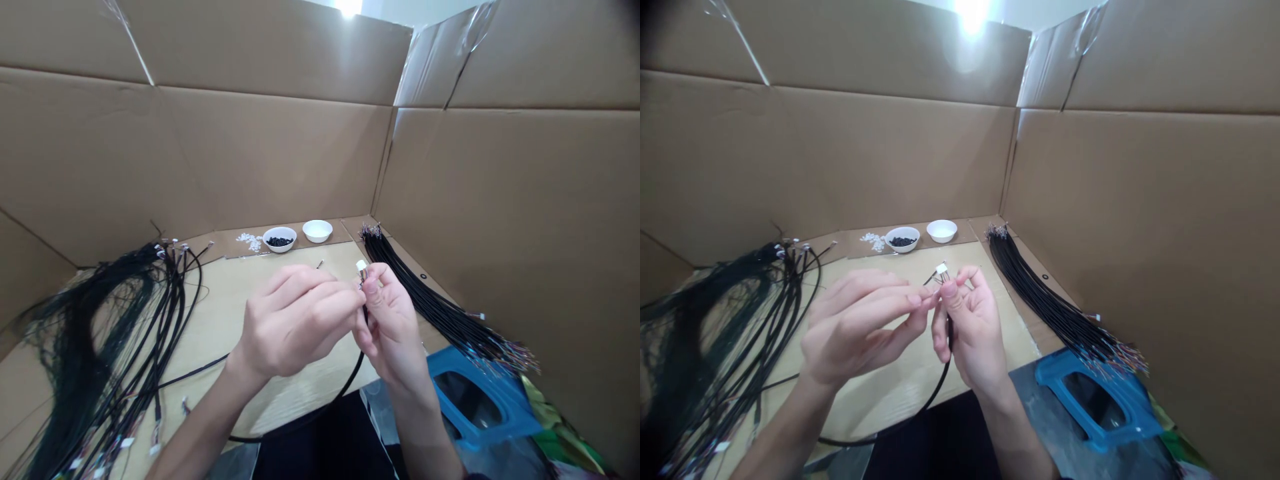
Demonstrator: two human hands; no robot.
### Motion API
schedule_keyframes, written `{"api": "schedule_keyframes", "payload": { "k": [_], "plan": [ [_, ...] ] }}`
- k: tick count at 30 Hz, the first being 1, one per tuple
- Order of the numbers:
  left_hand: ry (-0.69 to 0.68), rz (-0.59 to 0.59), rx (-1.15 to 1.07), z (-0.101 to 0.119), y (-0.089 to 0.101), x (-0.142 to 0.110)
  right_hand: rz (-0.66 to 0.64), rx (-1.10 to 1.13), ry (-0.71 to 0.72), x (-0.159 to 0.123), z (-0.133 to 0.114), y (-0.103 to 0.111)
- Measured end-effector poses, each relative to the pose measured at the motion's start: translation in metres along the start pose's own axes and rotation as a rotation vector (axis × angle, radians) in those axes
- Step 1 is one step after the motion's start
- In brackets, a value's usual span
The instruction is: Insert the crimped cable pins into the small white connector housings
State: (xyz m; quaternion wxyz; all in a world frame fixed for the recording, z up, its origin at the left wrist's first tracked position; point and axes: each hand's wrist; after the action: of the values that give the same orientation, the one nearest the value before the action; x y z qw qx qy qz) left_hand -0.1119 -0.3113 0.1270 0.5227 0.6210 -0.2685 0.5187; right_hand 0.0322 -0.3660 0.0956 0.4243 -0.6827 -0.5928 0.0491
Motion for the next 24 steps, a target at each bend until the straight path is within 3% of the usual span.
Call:
{"api": "schedule_keyframes", "payload": {
  "k": [6, 8, 11, 15, 17, 21, 24],
  "plan": [
    [-0.056, -0.061, 0.031, -0.007, -0.004, -0.007, 0.006, -0.206, 0.175, -0.005, 0.001, 0.001],
    [-0.019, -0.038, 0.021, -0.007, -0.006, -0.007, -0.019, -0.259, 0.192, -0.007, 0.0, 0.003],
    [0.176, 0.007, -0.084, -0.004, -0.009, -0.003, -0.065, -0.306, 0.182, -0.009, 0.001, 0.007],
    [0.415, -0.066, -0.255, -0.002, -0.01, 0.0, -0.057, -0.351, 0.18, -0.01, 0.003, 0.01],
    [0.415, -0.082, -0.262, -0.003, -0.009, 0.001, -0.038, -0.397, 0.214, -0.009, 0.004, 0.01],
    [0.242, -0.11, -0.168, -0.006, -0.007, 0.002, -0.027, -0.524, 0.289, -0.008, 0.004, 0.011],
    [0.343, -0.134, -0.211, -0.005, -0.004, 0.003, -0.052, -0.553, 0.257, -0.008, 0.001, 0.012]
  ]
}}
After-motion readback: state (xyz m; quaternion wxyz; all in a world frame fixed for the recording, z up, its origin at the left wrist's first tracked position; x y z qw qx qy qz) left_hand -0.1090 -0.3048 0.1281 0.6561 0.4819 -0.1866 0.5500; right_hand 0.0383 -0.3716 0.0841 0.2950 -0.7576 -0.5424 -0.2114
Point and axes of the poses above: each hand's wrist, its own x-axis towards the middle knuckle, its own y-axis out of the back of the hand, z = x × y, and after that the axes turned 15 degrees about y, right-handed
